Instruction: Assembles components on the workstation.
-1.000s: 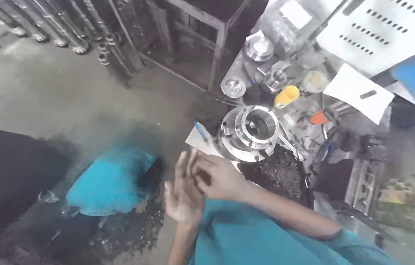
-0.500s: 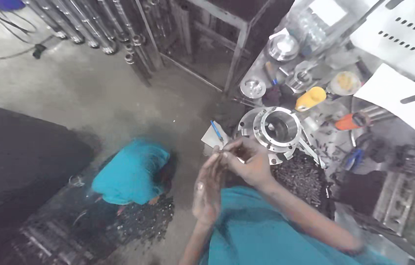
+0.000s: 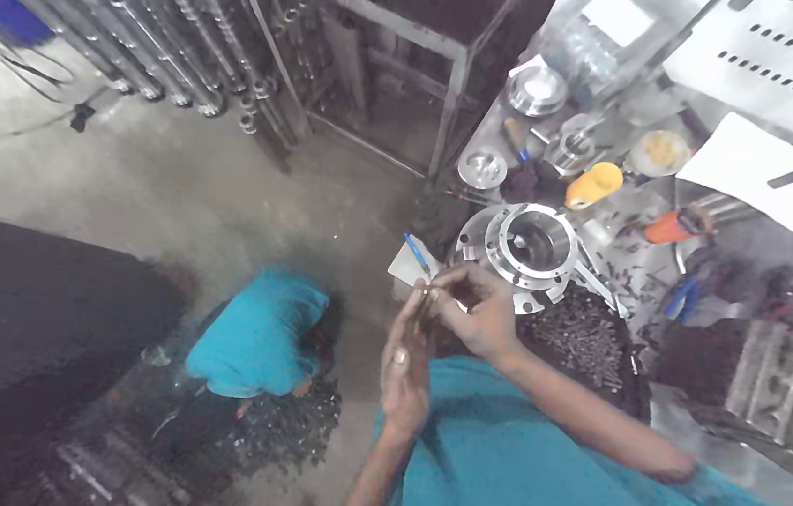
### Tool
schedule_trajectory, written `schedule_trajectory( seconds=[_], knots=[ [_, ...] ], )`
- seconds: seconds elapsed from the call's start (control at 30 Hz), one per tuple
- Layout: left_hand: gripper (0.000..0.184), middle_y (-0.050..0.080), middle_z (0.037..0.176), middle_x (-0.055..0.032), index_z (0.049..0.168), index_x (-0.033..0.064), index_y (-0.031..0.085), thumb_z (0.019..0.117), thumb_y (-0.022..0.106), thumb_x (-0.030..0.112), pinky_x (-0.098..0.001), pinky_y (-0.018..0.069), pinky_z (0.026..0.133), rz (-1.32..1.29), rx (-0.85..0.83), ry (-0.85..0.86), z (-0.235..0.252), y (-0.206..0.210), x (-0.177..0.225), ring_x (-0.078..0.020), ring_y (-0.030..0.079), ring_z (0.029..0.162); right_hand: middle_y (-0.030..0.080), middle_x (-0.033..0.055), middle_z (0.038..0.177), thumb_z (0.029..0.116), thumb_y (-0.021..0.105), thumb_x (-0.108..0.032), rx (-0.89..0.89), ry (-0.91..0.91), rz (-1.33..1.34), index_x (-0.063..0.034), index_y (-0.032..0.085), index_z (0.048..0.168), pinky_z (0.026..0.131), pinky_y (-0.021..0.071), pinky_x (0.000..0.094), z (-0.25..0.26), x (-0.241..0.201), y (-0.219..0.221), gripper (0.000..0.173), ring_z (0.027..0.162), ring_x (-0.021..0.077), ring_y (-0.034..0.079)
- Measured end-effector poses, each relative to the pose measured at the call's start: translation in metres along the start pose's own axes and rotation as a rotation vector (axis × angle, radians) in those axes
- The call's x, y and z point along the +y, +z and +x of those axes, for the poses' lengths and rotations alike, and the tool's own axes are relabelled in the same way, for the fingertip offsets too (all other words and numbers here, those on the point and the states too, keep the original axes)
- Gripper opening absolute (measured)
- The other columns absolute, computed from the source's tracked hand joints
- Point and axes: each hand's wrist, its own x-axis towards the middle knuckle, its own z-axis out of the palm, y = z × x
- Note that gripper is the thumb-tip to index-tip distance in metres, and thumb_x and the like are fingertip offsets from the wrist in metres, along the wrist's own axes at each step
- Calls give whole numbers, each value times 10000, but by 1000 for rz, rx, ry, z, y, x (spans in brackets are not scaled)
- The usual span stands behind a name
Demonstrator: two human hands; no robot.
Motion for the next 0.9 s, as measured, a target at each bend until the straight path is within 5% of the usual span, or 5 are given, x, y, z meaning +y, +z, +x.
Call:
schedule_trajectory(
  seconds=[0.37, 0.57, 0.9],
  knots=[
    [723, 438, 1576, -134, 1525, 52, 446, 1014, 485, 562, -455, 397, 1168, 96, -9, -34, 2, 0, -1, -270, 450, 1428, 733, 13, 875, 840, 707, -24, 7, -2, -3, -55, 687, 925, 629, 606, 258, -1, 1, -2, 92, 690, 73, 676],
    [774, 365, 1622, -155, 1580, 27, 342, 1023, 475, 547, -461, 372, 1186, 148, -101, -35, 0, -1, -4, -282, 391, 1470, 726, 20, 863, 849, 708, -26, -20, 18, 11, -40, 695, 905, 647, 609, 250, -5, 1, -6, 59, 702, 70, 678],
    [719, 411, 1582, -191, 1508, -8, 445, 1021, 501, 518, -476, 412, 1169, 233, -41, 1, -1, -7, 1, -322, 434, 1439, 690, 21, 775, 903, 670, -53, -122, 145, 195, -31, 675, 931, 580, 546, 226, -5, 6, -15, 36, 622, 62, 619]
  ],
)
